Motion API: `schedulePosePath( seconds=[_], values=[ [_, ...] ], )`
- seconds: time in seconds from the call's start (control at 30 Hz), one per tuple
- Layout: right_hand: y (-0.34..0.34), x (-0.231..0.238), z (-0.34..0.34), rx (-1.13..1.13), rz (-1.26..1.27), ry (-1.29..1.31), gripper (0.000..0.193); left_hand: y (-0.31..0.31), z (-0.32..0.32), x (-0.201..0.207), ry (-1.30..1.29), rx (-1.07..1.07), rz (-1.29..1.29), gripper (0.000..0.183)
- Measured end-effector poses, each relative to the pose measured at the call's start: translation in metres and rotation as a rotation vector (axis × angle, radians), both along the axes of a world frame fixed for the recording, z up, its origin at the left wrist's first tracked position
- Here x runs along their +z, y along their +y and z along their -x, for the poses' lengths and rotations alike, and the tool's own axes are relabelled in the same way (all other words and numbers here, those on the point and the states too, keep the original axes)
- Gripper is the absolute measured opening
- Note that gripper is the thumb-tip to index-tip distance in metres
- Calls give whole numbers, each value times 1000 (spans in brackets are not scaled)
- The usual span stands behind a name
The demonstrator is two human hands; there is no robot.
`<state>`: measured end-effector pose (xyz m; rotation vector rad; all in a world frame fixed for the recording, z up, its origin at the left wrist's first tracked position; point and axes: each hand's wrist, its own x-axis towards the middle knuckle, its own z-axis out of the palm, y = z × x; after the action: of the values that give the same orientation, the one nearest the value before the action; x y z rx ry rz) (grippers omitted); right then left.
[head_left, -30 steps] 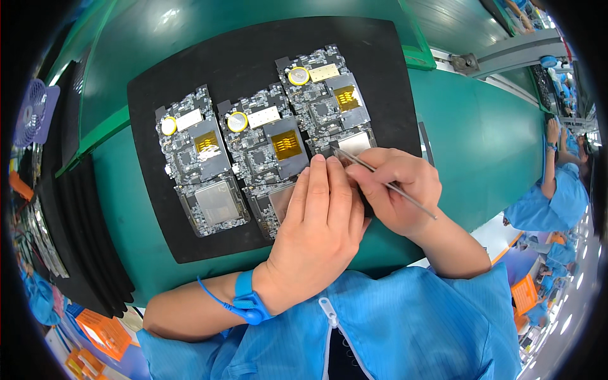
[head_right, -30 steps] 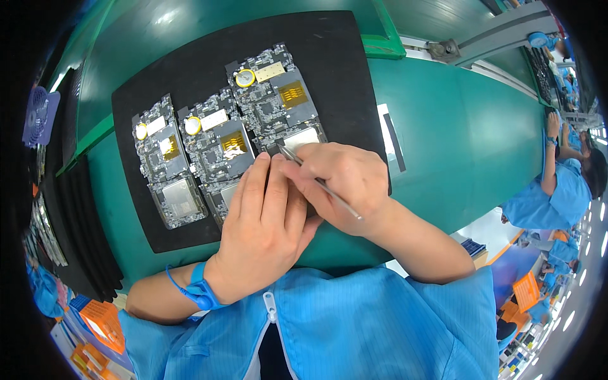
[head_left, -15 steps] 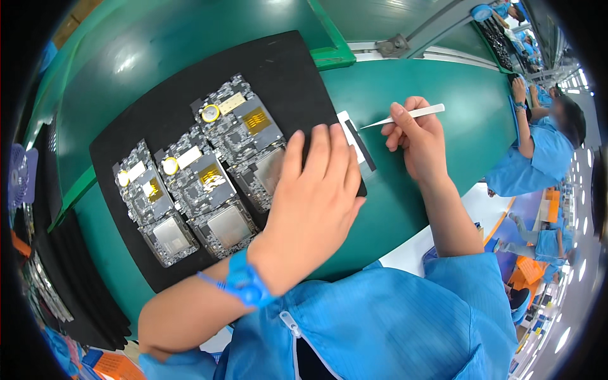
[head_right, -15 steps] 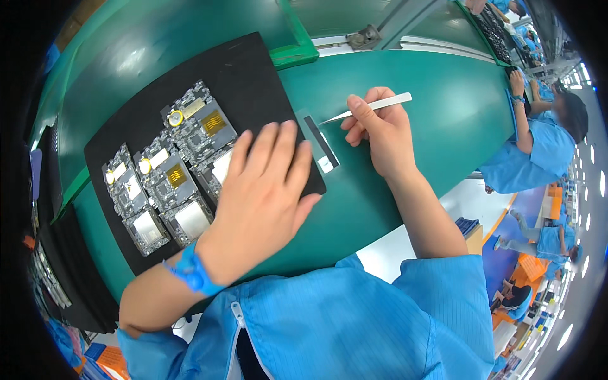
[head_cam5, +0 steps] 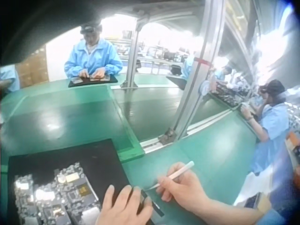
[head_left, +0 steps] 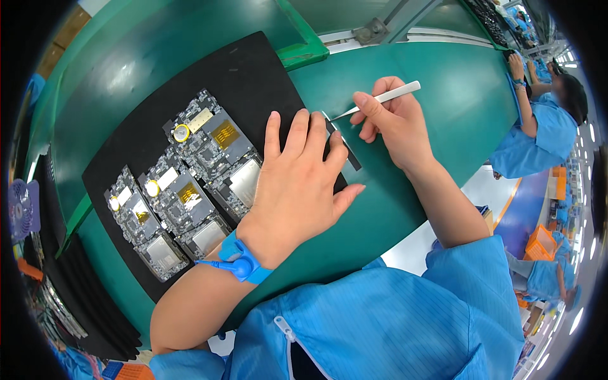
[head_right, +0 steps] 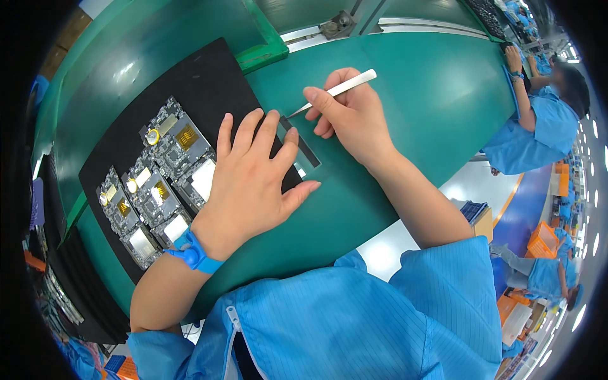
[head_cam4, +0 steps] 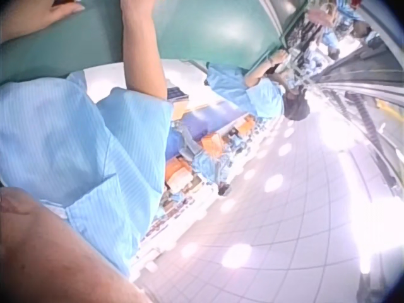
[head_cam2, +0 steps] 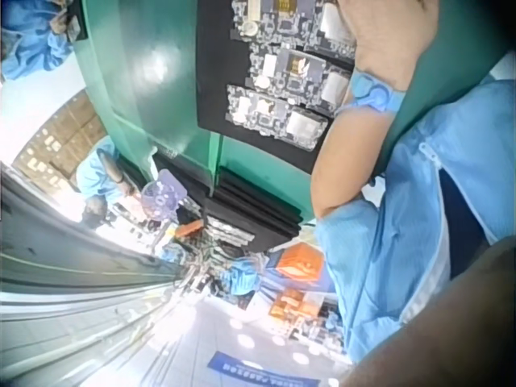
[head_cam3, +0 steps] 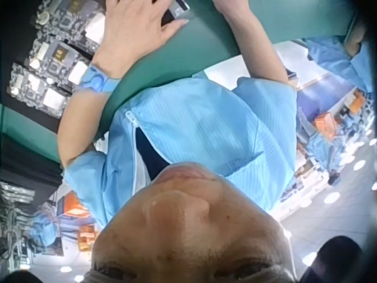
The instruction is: The person uses tweezers to place small rectangular components onto circuit boards arranged on a black mat. They work on multiple boards sequentially, picking up components and positioning them precisely on the circuitry. The person then moves the completed boards to a stack on the left side of the table.
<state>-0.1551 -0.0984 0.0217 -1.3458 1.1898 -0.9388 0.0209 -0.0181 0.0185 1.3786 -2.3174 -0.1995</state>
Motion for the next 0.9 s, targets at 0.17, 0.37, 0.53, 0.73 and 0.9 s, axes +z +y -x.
schedulePosePath(
  seconds=[0.17,0.37,0.53,0.73,0.9],
  values=[
    [1,0,0,-20,-2,-15,27,0,0,-1,6,3,7,60],
    [-1,-1,0,-17,-3,-16,27,0,1,-3,23,-3,10,59],
    [-2,0,-2,-25,-18,-28,28,0,0,-2,18,0,6,59],
    [-4,-2,5,-43,-20,-87,27,0,0,-2,9,-1,4,59],
    [-3,-2,0,-28,6,-29,23,0,0,-2,7,-2,3,59]
  ],
)
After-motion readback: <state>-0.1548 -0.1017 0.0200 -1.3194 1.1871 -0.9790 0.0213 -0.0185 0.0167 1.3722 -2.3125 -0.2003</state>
